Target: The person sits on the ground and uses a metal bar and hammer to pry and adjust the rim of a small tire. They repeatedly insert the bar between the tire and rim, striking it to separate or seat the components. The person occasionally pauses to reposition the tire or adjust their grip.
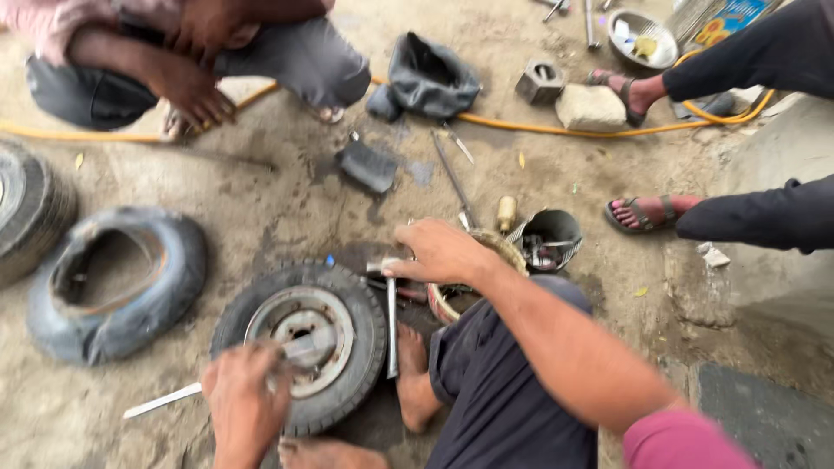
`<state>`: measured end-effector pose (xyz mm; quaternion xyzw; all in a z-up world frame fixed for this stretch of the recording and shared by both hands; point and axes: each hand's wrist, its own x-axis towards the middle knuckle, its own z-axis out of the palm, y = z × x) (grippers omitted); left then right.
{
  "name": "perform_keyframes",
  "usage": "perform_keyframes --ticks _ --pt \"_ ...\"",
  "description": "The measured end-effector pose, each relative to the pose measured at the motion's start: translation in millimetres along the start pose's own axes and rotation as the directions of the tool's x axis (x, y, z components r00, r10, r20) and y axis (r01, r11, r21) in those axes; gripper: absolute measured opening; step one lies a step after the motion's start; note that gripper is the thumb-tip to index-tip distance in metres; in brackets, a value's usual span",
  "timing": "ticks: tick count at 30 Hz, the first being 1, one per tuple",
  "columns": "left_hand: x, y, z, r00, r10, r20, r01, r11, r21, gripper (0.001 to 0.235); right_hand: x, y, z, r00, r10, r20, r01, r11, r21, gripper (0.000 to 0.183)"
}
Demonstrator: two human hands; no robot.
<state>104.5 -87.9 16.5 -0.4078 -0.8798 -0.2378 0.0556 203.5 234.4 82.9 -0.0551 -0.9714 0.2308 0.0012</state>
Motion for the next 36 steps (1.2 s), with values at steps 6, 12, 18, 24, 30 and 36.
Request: perform_keyframes --ticks 6,12,18,24,30,36 --pt "-10 -36 37 0.978 0.186 -0.097 -0.197 0.972 -0.127 0.009 -23 -3 -30 0.978 -0.174 -0.116 0.209 0.811 0.547 0.038" --pt "-24 -56 61 0.823 -0.502 -0.264 0.374 0.831 -0.412 0.076 -30 -2 -50 0.853 -0.394 -0.343 0.471 0.298 0.830 0.045" --pt "-11 -56 48 0.924 -0.383 -0.005 0.300 0.731 -0.613 0.097 -85 29 -88 0.559 -0.536 -0.633 0.590 -0.279 0.758 0.055" --pt "-4 -31 31 0.833 -0.547 0.080 0.515 0.716 -0.471 0.074 -104 70 -87 0.663 -0.336 -0.669 0.697 -0.051 0.716 0.041" --pt "9 -28 7 0.938 -0.260 0.228 0.283 0.956 -0.077 0.043 -60 24 -68 0.994 -0.065 -0.089 0.098 0.895 0.436 0.060" --pt "-8 -30 20 0.961 0.273 0.043 -0.245 0.913 -0.326 0.027 -45 14 -54 0.971 0.023 0.239 -0.129 0.890 0.438 0.061"
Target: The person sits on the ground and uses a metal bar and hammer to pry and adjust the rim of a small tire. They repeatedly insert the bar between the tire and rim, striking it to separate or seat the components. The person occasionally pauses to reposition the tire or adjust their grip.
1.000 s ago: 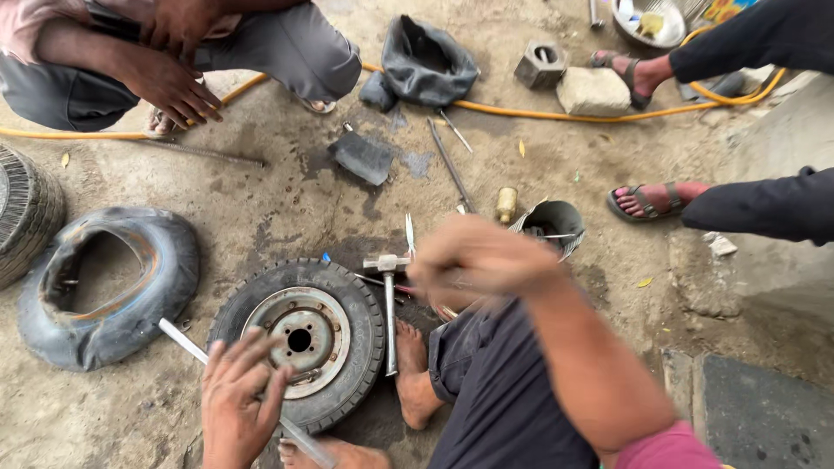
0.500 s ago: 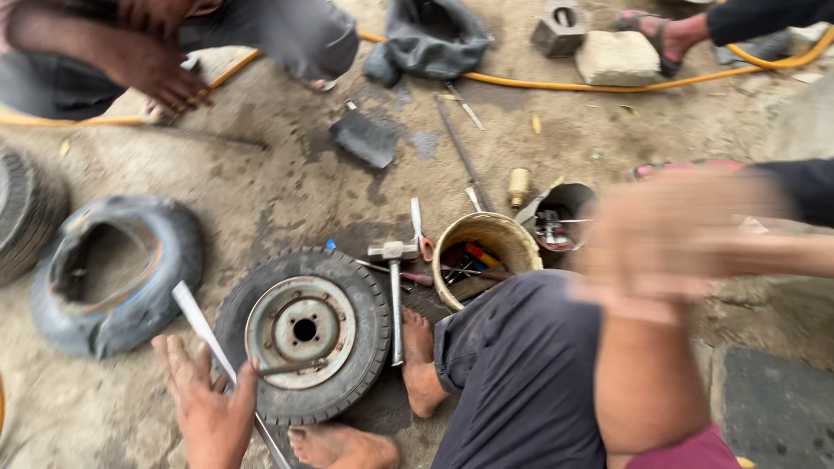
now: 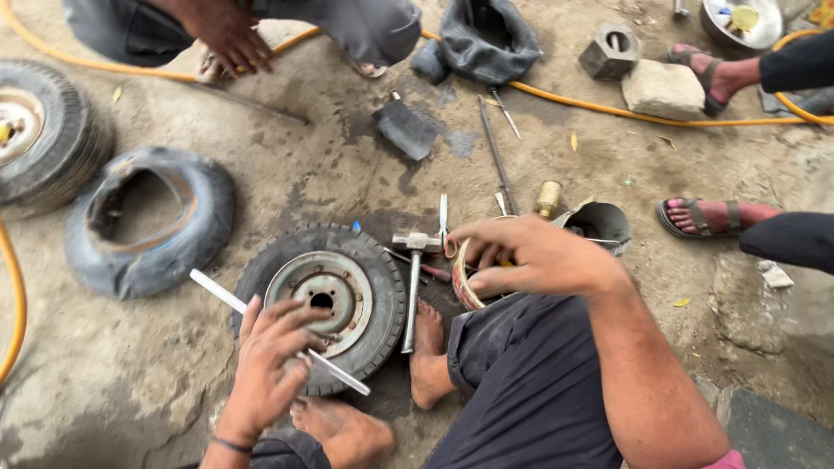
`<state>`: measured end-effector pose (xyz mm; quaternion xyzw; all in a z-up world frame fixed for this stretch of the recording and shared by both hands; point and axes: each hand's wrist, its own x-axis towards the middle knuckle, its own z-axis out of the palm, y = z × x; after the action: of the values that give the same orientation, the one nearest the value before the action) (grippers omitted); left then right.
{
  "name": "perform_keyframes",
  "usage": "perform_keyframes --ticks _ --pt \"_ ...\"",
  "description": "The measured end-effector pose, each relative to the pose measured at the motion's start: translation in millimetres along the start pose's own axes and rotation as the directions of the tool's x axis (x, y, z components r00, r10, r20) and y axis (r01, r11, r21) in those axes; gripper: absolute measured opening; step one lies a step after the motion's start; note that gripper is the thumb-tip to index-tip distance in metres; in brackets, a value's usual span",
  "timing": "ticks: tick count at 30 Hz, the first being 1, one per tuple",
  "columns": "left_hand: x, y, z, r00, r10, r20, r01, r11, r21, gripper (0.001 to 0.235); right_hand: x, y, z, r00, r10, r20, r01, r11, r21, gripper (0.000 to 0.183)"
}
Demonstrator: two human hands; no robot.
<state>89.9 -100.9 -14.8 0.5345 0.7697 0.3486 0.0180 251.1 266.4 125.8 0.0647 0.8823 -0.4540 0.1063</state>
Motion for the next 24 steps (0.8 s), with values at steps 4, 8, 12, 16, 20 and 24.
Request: perform_keyframes --ticks 4,8,12,16,20,24 --pt "-5 -6 7 0.902 -0.283 -0.325 0.256 0.959 -0.125 0.031 -15 22 -5 0.980 -0.088 -0.180 0.073 0.994 -0.084 0.057" --pt "-15 -11 19 0.584 -0.633 -0.508 0.660 0.735 -0.156 0.061 -22 26 -3 0.955 -0.068 -0.289 0.029 0.990 -0.137 0.053" --pt "-23 -27 -7 0.792 -0.592 -0.147 0.562 0.802 -0.202 0.055 -21 11 -1 0.918 -0.108 -0.382 0.131 0.991 0.032 0.046" --pt "-30 -18 -9 0.790 -0.602 0.112 0.562 0.786 0.257 0.043 -40 28 -15 0.493 -0.530 -0.689 0.856 0.438 0.275 0.036" --pt "-7 -2 1 0.998 -0.008 0.055 0.000 0.987 0.158 0.032 -77 51 -34 0.315 -0.672 -0.670 0.877 -0.064 0.476 0.098" --pt "2 -5 7 1.000 0.001 0.007 -0.001 0.996 0.094 0.028 -73 55 -29 0.311 -0.715 -0.626 0.811 -0.144 0.567 0.113"
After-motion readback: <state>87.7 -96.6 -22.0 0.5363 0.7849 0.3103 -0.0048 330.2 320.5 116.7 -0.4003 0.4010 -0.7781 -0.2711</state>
